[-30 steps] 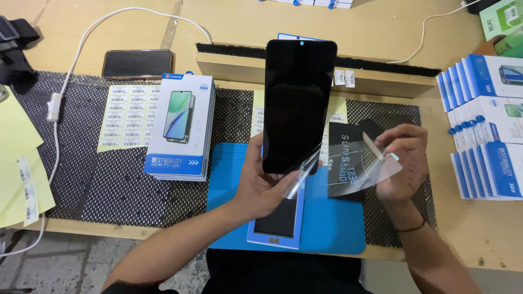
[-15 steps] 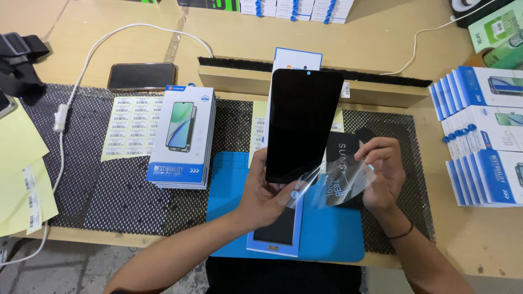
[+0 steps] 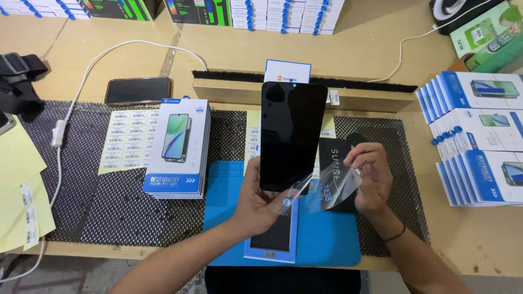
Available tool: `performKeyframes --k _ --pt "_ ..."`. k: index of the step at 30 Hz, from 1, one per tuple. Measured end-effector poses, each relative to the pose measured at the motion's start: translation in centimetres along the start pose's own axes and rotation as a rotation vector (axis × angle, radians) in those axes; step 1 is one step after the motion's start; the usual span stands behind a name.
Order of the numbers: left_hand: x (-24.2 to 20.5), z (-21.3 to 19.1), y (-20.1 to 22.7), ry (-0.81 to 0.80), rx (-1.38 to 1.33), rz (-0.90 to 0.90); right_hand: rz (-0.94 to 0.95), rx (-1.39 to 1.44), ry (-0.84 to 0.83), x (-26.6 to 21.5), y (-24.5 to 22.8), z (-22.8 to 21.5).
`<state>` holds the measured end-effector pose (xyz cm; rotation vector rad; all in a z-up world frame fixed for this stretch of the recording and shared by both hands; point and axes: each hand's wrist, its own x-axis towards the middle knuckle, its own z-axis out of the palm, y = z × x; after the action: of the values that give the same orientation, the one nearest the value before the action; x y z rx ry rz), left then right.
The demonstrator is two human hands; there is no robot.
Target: The person inspects a phone screen assembly, removes protective films, and places it into a branded box. They then stack multiple boxes, secure them with a rubber band, and apply labels to the packaging. The person repeats the process with another screen, removing films and preparing it for packaging.
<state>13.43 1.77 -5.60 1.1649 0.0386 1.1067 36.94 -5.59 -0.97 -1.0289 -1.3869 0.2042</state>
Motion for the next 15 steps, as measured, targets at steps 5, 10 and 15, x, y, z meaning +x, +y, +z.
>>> performKeyframes --k 5,10,15 --pt "0.2 0.3 0.1 0.032 -0.002 -0.016 -0.021 -0.02 -0.003 0.1 -0.2 0.0" --pt "0.0 0.3 0.1 0.04 0.0 -0.021 -0.015 -0.024 -0.002 0.3 -0.7 0.1" --pt "0.6 0.5 0.7 0.039 0.035 -0.004 -0.022 -0.007 0.005 0.3 -0.6 0.1"
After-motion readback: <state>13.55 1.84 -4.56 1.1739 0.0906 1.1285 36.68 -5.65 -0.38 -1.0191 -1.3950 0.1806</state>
